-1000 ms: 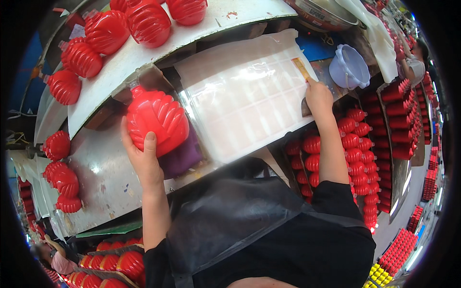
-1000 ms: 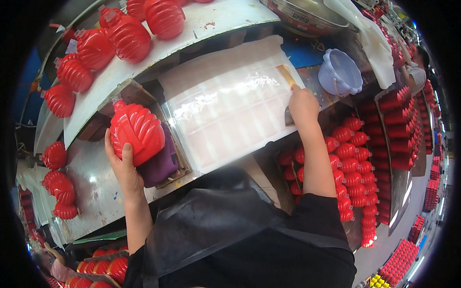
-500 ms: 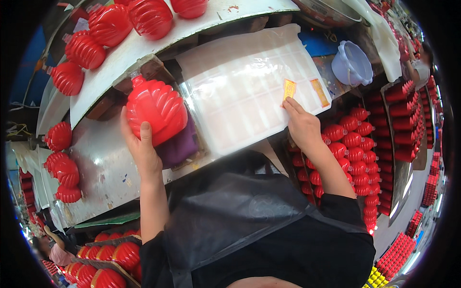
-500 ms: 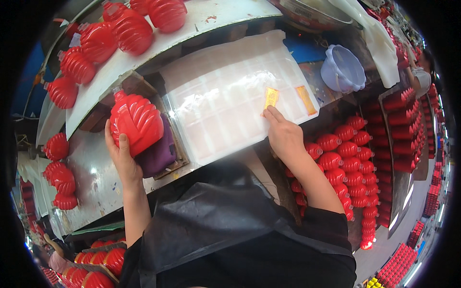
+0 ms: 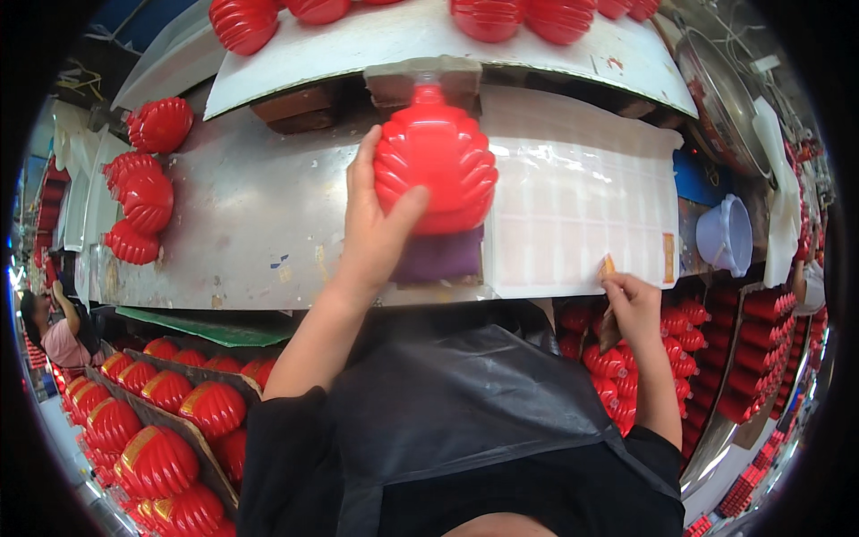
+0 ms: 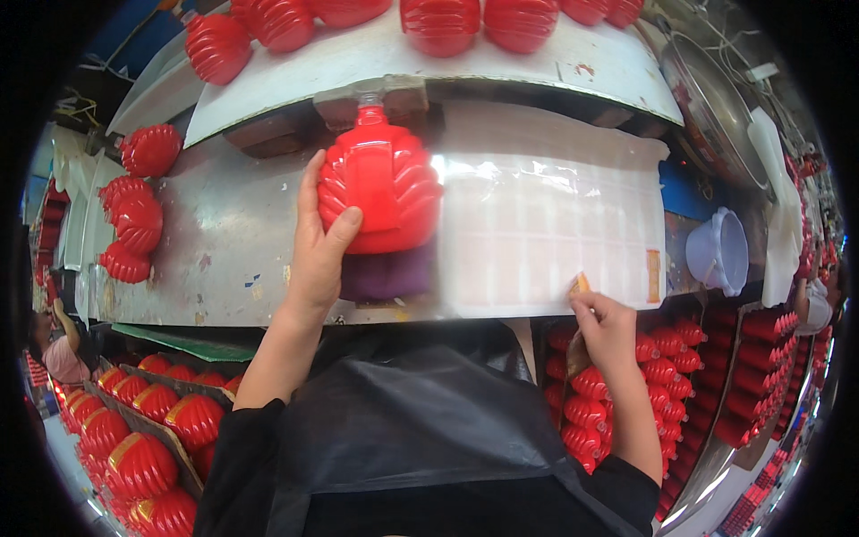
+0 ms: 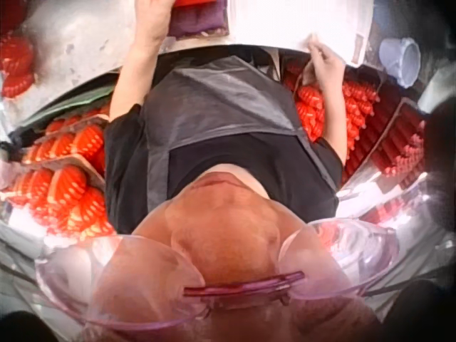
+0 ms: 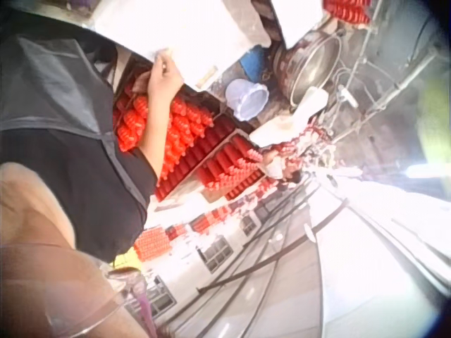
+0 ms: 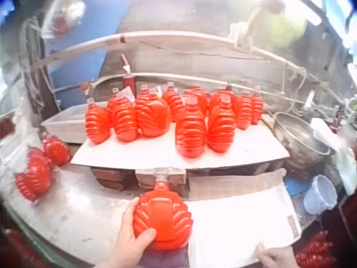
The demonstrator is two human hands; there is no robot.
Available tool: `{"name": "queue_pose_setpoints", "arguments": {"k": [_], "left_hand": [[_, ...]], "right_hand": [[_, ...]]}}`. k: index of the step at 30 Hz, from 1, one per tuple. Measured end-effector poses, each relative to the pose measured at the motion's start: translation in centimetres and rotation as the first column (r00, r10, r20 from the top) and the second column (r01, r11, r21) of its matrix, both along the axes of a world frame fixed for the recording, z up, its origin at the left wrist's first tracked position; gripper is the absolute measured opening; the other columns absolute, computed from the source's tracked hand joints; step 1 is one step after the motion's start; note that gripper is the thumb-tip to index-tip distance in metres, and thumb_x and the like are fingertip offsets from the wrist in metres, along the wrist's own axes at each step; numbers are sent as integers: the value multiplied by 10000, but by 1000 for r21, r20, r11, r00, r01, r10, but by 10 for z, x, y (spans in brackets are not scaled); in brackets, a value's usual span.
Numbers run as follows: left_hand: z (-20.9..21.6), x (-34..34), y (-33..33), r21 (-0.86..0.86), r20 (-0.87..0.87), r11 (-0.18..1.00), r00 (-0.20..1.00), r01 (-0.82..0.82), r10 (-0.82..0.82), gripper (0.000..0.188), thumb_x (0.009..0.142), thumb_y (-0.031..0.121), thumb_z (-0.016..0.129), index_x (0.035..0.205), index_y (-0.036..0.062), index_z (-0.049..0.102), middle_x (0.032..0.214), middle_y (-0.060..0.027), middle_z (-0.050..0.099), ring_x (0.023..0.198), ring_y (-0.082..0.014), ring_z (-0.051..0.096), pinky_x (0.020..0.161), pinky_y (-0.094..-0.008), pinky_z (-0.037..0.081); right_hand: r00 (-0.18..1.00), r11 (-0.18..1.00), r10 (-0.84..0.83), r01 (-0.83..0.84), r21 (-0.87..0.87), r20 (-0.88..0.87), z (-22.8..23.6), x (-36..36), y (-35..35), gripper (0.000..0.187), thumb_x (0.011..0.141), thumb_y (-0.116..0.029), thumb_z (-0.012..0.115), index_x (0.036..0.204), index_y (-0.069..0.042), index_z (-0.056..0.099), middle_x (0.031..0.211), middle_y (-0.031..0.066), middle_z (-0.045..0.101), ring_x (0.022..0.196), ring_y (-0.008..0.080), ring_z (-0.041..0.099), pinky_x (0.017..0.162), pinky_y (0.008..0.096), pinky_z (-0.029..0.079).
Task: The person repeatedly picks up red ribbed plastic bottles, applies a yellow label to the front, and places the finished bottles onto a nearby tray. The task is performed by hand in a repetitive cycle.
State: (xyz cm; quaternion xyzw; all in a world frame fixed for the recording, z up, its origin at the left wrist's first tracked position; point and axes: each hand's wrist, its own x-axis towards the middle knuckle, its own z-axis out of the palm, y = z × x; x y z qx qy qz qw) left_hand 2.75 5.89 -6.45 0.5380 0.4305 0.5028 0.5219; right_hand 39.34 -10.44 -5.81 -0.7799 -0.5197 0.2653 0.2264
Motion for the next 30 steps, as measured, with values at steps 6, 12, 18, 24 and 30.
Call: {"name": "queue_pose_setpoints", "arguments": {"k": [6, 12, 18, 24, 30], "left_hand": [[8, -3, 1, -31, -42, 1000, 999, 6, -7, 947, 899, 226, 775, 1656, 30, 240, 1609, -241, 323, 1482, -336, 401, 1217, -453, 372], [24, -11, 18, 51, -86, 997, 995, 60, -56, 940, 946, 265, 754, 1683, 79, 200, 1590, -197, 392, 1461, -288, 426, 1229, -429, 332], [33, -4, 52, 87, -216, 996, 976, 27, -8, 818, 885, 354, 790, 1533, 1, 435, 1356, -249, 602, 1293, -374, 592, 1100, -444, 464], [30, 1, 61, 166, -306, 986, 952, 25, 28, 684, 874, 341, 795, 1415, -2, 556, 1314, -212, 627, 1200, -355, 628, 1038, -461, 494], [28, -9, 53, 422, -366, 905, 923, 49, 121, 571, 932, 362, 724, 1403, 59, 611, 1334, -207, 617, 1240, -382, 589, 1076, -480, 465]], "right_hand": [[831, 991, 102, -132, -16, -547, 78, -62, 126, 203, 1016, -130, 688, 1056, 50, 770, 868, 78, 767, 582, 87, 646, 518, 225, 498], [735, 622, 654, -656, 427, 177, 135, -145, 170, 185, 886, 40, 760, 1064, -3, 776, 872, 118, 768, 648, 155, 726, 595, 257, 564], [359, 333, 517, -921, 204, 777, 108, -186, 158, 313, 797, -32, 707, 1101, 32, 742, 1055, 177, 769, 597, 162, 663, 527, 290, 512], [228, 344, 417, -936, 80, 880, 85, -181, 131, 370, 798, -79, 720, 1142, 55, 740, 1108, 234, 766, 594, 125, 639, 517, 251, 480], [522, 328, 545, -853, 406, 656, 89, -175, 132, 338, 926, -127, 751, 1222, 33, 728, 919, 152, 740, 591, 159, 640, 528, 285, 495]]}}
